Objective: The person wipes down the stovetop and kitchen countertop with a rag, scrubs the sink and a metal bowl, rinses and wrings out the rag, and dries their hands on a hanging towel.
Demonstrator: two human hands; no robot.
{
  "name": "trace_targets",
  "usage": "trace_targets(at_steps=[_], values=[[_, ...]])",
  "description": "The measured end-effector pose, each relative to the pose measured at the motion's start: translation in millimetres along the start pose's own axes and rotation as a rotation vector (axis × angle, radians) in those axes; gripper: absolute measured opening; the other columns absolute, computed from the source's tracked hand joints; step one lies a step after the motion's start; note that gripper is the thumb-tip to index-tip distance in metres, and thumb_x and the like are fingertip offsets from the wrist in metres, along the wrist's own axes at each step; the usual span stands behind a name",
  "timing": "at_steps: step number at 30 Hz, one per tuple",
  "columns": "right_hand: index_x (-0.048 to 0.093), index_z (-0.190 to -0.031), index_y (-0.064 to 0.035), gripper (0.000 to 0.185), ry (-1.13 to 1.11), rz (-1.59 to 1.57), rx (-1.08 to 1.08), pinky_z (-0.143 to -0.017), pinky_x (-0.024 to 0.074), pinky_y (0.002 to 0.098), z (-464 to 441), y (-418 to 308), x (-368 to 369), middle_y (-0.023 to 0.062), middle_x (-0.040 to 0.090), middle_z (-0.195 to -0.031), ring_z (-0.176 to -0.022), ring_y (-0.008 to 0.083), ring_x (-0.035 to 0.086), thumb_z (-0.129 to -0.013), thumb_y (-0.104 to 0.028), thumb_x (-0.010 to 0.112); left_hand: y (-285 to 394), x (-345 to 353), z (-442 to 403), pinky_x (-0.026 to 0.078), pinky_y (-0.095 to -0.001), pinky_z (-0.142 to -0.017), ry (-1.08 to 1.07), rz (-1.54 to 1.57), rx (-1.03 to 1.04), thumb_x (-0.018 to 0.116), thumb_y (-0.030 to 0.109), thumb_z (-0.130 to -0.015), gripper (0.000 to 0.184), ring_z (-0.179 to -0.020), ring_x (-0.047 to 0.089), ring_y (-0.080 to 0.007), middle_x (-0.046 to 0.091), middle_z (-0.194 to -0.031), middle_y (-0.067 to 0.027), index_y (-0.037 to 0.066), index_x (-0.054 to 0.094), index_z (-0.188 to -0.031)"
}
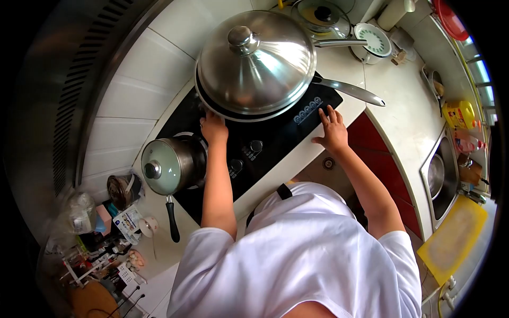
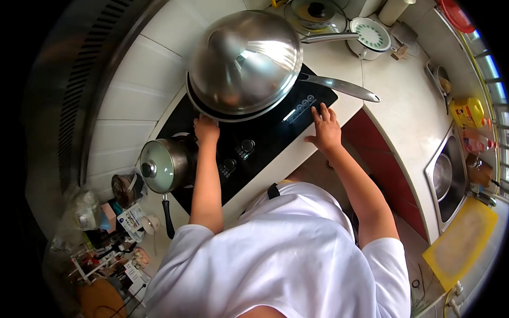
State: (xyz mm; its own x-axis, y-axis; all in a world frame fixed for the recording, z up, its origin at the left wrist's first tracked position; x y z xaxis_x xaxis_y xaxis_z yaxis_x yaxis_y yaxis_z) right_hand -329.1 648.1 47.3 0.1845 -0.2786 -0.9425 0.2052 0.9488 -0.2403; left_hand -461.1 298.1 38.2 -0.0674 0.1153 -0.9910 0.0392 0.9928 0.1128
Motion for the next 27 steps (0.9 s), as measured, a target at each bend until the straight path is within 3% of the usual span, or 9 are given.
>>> trace_targets(at_steps=[4,5,7,9,12,16,18,21,27], values=[[0.032,-0.143,-0.017,0.101,-0.021,0.011,-0.042,-0.107,0.0335,0.0407,2,3,1,0.0146,0.026,-0.148,-0.132,0.0366,0.03,-0.059,-0.04,0.081,67,-14,41,0.045,-0.0405,-0.079,-0.082,-0.182,0.184,0.056,0.012,-0.077,0.032,-0.099,0.056,-0.0304,0.062,-0.108,-0.0041,0.024,0.068,-0.104],[0.031,-0.144,-0.0167,0.101,-0.016,0.019,-0.051,-0.107,0.0331,0.0406,2,4,4,0.0145,0.026,-0.149,-0.132,0.0364,0.029,-0.059,-0.04,0.081,84,-19,47,0.043,-0.042,-0.084,-0.075,-0.162,0.174,0.058,0.016,-0.076,0.025,-0.1,0.057,-0.0309,0.064,-0.105,-0.0076,0.015,0.068,-0.099],[0.03,-0.144,-0.0166,0.101,-0.012,0.025,-0.064,-0.108,0.0327,0.0405,1,6,7,0.0147,0.026,-0.149,-0.132,0.0363,0.029,-0.06,-0.041,0.08,115,-6,52,0.032,-0.0408,-0.097,-0.387,-0.272,0.16,0.05,0.018,-0.084,0.028,-0.111,0.054,-0.0239,0.064,-0.112,-0.0041,0.021,0.068,-0.105],[0.03,-0.144,-0.0146,0.099,-0.007,0.017,-0.083,-0.108,0.0318,0.0407,3,6,6,0.0151,0.026,-0.149,-0.133,0.0361,0.029,-0.062,-0.041,0.079,147,-3,61,0.032,-0.0421,-0.096,-0.221,-0.195,0.25,0.053,0.013,-0.079,0.026,-0.107,0.057,-0.0257,0.064,-0.106,-0.0101,0.007,0.068,-0.1],[0.03,-0.144,-0.0139,0.097,0.018,0.011,-0.097,-0.109,0.0311,0.0405,5,9,2,0.0153,0.025,-0.149,-0.133,0.0356,0.029,-0.064,-0.041,0.078,187,10,80,0.034,-0.0408,-0.095,-0.284,-0.281,0.307,0.051,0.016,-0.083,0.03,-0.112,0.049,-0.0278,0.058,-0.115,-0.0126,0.001,0.065,-0.105],[0.041,-0.137,-0.0116,0.078,0.099,-0.13,-0.189,-0.108,0.032,0.0401,6,21,2,0.0155,0.031,-0.145,-0.131,0.0349,0.032,-0.068,-0.028,0.075,224,19,89,0.037,-0.039,-0.095,-0.267,-0.213,0.279,0.054,0.015,-0.082,0.035,-0.11,0.047,-0.0319,0.054,-0.117,-0.0178,-0.007,0.06,-0.109],[0.052,-0.125,-0.0084,0.059,0.239,-0.307,-0.265,-0.102,0.0381,0.0407,10,27,-14,0.0155,0.042,-0.136,-0.122,0.0354,0.042,-0.069,-0.012,0.071,236,22,86,0.038,-0.0379,-0.096,-0.274,-0.213,0.271,0.056,0.014,-0.081,0.036,-0.11,0.047,-0.033,0.053,-0.117,-0.0193,-0.008,0.059,-0.109],[0.052,-0.124,-0.0083,0.056,0.287,-0.394,-0.431,-0.099,0.0408,0.0412,10,29,-26,0.0143,0.045,-0.133,-0.117,0.0346,0.046,-0.07,-0.01,0.07,253,19,81,0.04,-0.0374,-0.095,-0.281,-0.233,0.256,0.059,0.014,-0.078,0.041,-0.108,0.047,-0.036,0.051,-0.115,-0.0228,-0.011,0.056,-0.111],[0.052,-0.125,-0.0136,0.052,0.243,-0.346,-0.741,-0.097,0.0408,0.0415,-17,35,-43,0.0131,0.047,-0.13,-0.119,0.0337,0.045,-0.075,-0.011,0.066,297,28,76,0.042,-0.0405,-0.094,-0.265,0.211,0.115,0.061,0.006,-0.074,0.044,-0.109,0.048,-0.0382,0.048,-0.109,-0.0215,-0.007,0.052,-0.115]])
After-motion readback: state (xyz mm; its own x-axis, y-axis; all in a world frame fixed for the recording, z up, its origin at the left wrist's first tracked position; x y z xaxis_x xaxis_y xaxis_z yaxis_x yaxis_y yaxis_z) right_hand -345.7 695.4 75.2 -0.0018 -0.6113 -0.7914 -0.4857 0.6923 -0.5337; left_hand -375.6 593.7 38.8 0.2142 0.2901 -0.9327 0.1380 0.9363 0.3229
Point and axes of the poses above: each hand's wrist, its own z-axis away from the middle knuckle, its own x-axis out of the palm, y = z × x, the point moved 8 cm from there along -z, towards the middle knuckle
